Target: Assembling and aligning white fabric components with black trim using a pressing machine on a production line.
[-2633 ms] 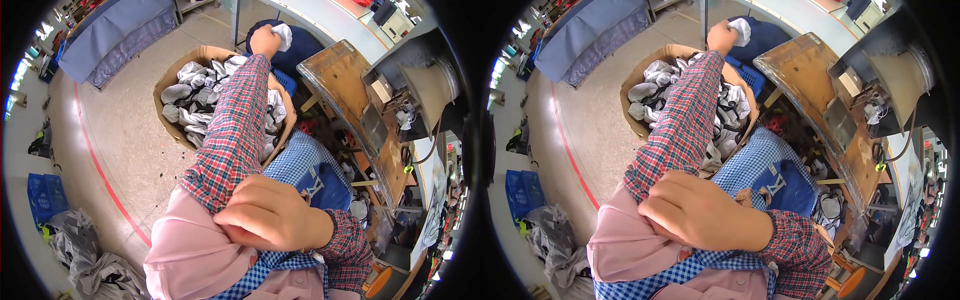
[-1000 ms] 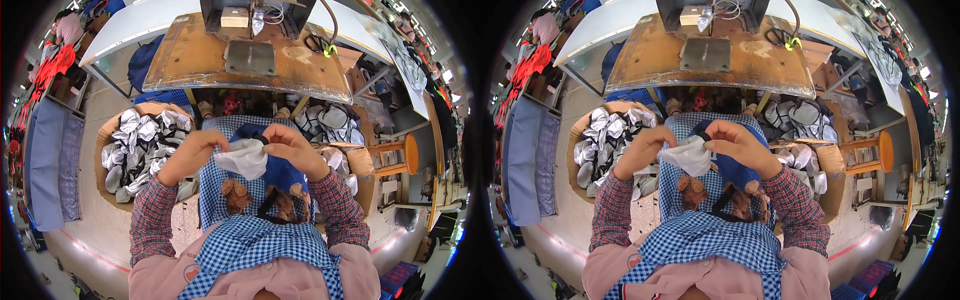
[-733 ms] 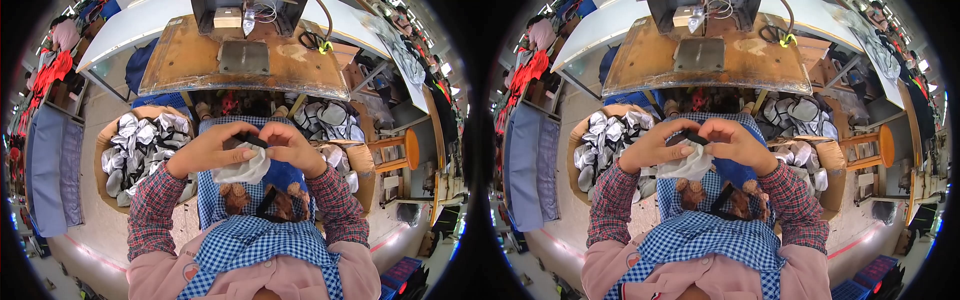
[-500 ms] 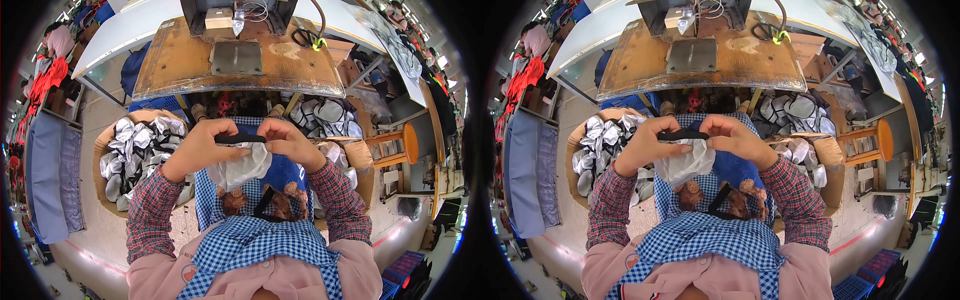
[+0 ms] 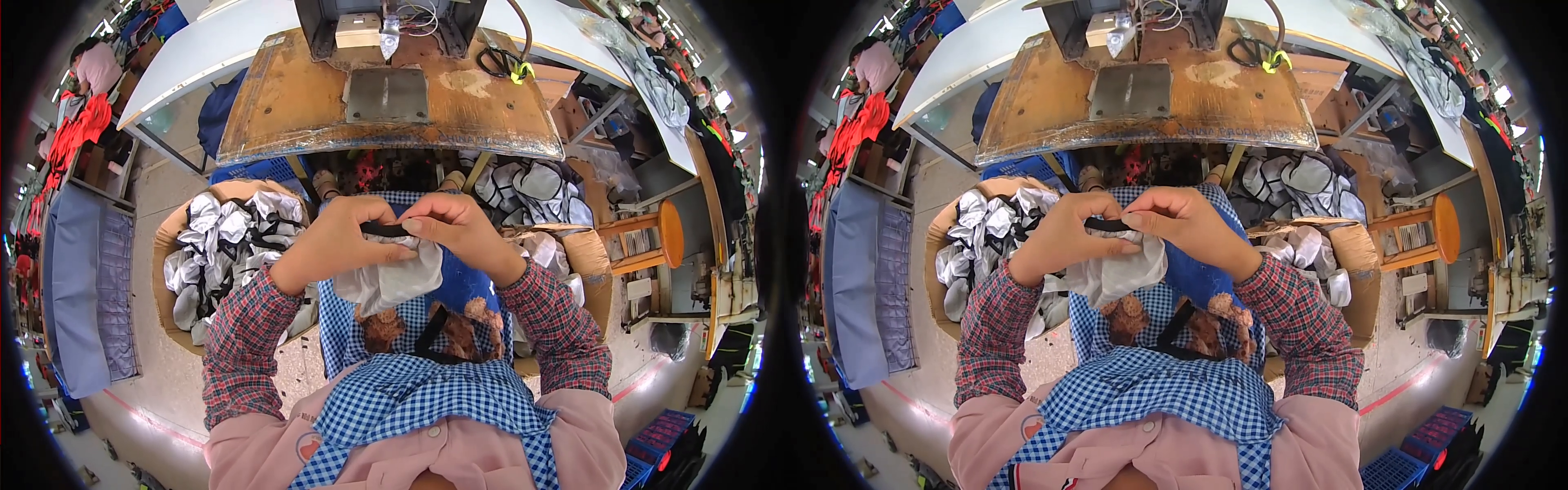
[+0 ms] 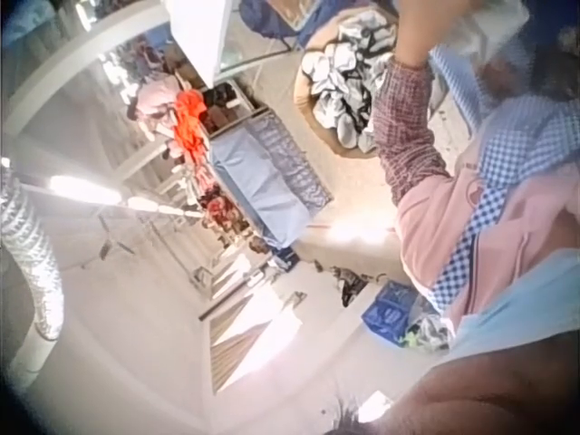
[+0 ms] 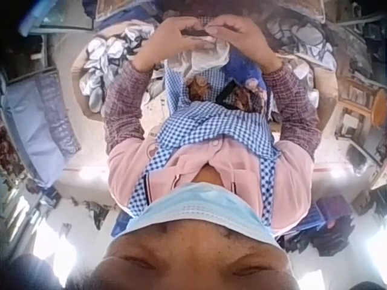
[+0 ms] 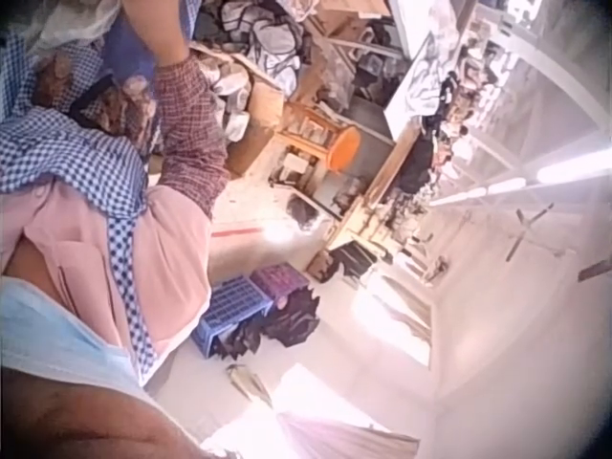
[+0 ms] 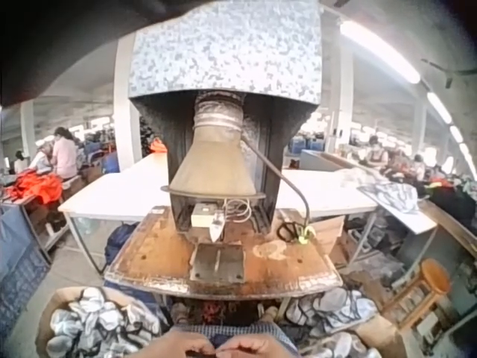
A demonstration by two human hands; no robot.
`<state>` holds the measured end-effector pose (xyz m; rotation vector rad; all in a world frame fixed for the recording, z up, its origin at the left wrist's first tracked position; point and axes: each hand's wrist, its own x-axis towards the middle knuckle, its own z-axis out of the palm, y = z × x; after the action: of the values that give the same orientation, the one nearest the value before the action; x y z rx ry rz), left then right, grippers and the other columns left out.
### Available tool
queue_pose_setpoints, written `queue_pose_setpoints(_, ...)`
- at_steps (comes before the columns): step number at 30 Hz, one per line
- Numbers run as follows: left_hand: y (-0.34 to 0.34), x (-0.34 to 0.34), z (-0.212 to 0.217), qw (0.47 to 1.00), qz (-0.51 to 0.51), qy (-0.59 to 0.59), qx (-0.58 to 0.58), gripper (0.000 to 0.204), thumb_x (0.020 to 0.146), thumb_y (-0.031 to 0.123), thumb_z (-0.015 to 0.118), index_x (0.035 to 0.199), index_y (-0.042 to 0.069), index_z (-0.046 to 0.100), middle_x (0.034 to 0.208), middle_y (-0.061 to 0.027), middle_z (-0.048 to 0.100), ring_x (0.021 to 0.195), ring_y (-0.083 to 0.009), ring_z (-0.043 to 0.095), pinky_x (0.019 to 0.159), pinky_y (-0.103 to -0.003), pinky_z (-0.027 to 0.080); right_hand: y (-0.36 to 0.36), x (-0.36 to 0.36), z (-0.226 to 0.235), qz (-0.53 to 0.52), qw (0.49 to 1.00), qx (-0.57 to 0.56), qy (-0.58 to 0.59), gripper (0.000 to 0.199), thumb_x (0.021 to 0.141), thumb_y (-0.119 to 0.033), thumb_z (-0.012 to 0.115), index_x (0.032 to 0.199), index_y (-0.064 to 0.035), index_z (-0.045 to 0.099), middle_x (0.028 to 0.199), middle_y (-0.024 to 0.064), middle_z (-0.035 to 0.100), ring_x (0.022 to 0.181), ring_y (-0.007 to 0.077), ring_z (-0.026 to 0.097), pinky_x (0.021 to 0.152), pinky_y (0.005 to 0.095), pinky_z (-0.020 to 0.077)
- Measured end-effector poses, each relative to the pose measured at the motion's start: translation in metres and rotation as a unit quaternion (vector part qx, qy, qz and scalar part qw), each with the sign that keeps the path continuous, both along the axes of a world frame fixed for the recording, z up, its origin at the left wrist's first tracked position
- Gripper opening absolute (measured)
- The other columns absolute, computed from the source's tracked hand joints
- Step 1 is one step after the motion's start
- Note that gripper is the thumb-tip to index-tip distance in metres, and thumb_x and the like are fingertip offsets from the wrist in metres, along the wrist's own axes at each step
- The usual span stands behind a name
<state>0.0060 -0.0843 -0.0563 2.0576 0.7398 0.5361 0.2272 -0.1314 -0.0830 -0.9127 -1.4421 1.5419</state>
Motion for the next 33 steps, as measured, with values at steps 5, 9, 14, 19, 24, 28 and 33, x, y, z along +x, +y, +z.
queue_pose_setpoints(5,0.004,-0.003,0.005,0.987,-0.045,0.061,-0.143,0.037,0.073,0.027,0.086,0.088,0.0,0.068,0.074,-0.002,0.063,0.072,-0.0091,0.057,0.07,-0.027,0.047,-0.008,-0.002,0.001,-0.022,1.0,0.007,0.011,0.016,0.093,-0.01,0.067,0.106,-0.0015,0.069,0.092,0.001,0.069,0.084,0.0066,0.061,0.073,0.0231,0.0497)
queue_pose_setpoints(9,0.012,-0.002,0.01,0.959,-0.112,0.064,-0.253,0.039,0.076,0.031,0.084,0.096,0.0,0.07,0.083,-0.0004,0.068,0.08,-0.0079,0.059,0.073,-0.027,0.048,-0.008,0.003,0.013,0.0,0.957,0.245,-0.158,0.014,0.091,-0.011,0.069,0.103,-0.0027,0.069,0.09,0.0057,0.069,0.08,0.0137,0.065,0.071,0.0263,0.0508)
queue_pose_setpoints(14,0.009,0.003,0.014,0.984,-0.102,0.099,-0.106,0.046,0.076,0.036,0.081,0.099,-0.001,0.068,0.084,-0.0077,0.067,0.084,-0.0132,0.062,0.075,-0.03,0.047,-0.01,-0.002,0.013,-0.061,0.928,0.298,-0.216,0.014,0.092,-0.011,0.068,0.103,-0.003,0.069,0.089,0.0105,0.069,0.077,0.0194,0.067,0.069,0.0285,0.0514)
queue_pose_setpoints(19,-0.007,0.011,0.003,0.999,-0.001,0.049,0.016,0.035,0.072,0.02,0.072,0.097,-0.003,0.065,0.079,-0.0157,0.061,0.074,-0.0197,0.058,0.071,-0.032,0.046,-0.02,-0.011,0.005,-0.172,0.974,0.101,-0.105,0.013,0.094,-0.011,0.067,0.101,-0.0003,0.068,0.088,0.005,0.069,0.078,0.0101,0.063,0.071,0.0249,0.0511)
queue_pose_setpoints(24,0.004,0.006,0.003,0.984,-0.053,0.068,-0.158,0.031,0.069,0.01,0.063,0.097,-0.004,0.065,0.075,-0.0076,0.062,0.072,-0.0134,0.056,0.069,-0.029,0.046,-0.022,0.0,0.012,-0.094,0.968,0.145,-0.18,0.019,0.094,-0.009,0.065,0.111,-0.0019,0.067,0.092,0.0059,0.068,0.08,0.0145,0.065,0.073,0.0269,0.0524)
queue_pose_setpoints(28,0.018,0.005,0.011,0.964,-0.086,0.107,-0.23,0.036,0.068,0.01,0.064,0.101,-0.003,0.068,0.076,-0.0016,0.064,0.073,-0.0097,0.054,0.07,-0.027,0.046,-0.008,0.007,0.02,-0.03,0.819,0.472,-0.326,0.044,0.084,-0.003,0.064,0.127,-0.0047,0.059,0.098,0.0093,0.066,0.087,0.0254,0.066,0.075,0.0336,0.0547)
queue_pose_setpoints(33,0.034,0.007,0.018,0.957,-0.1,0.146,-0.231,0.041,0.067,0.011,0.065,0.105,-0.004,0.069,0.082,-0.0032,0.067,0.077,-0.0106,0.056,0.072,-0.025,0.047,0.004,0.014,0.024,0.012,0.758,0.527,-0.385,0.045,0.082,-0.006,0.06,0.127,-0.0043,0.058,0.097,0.0102,0.065,0.087,0.0287,0.066,0.078,0.0367,0.0546)
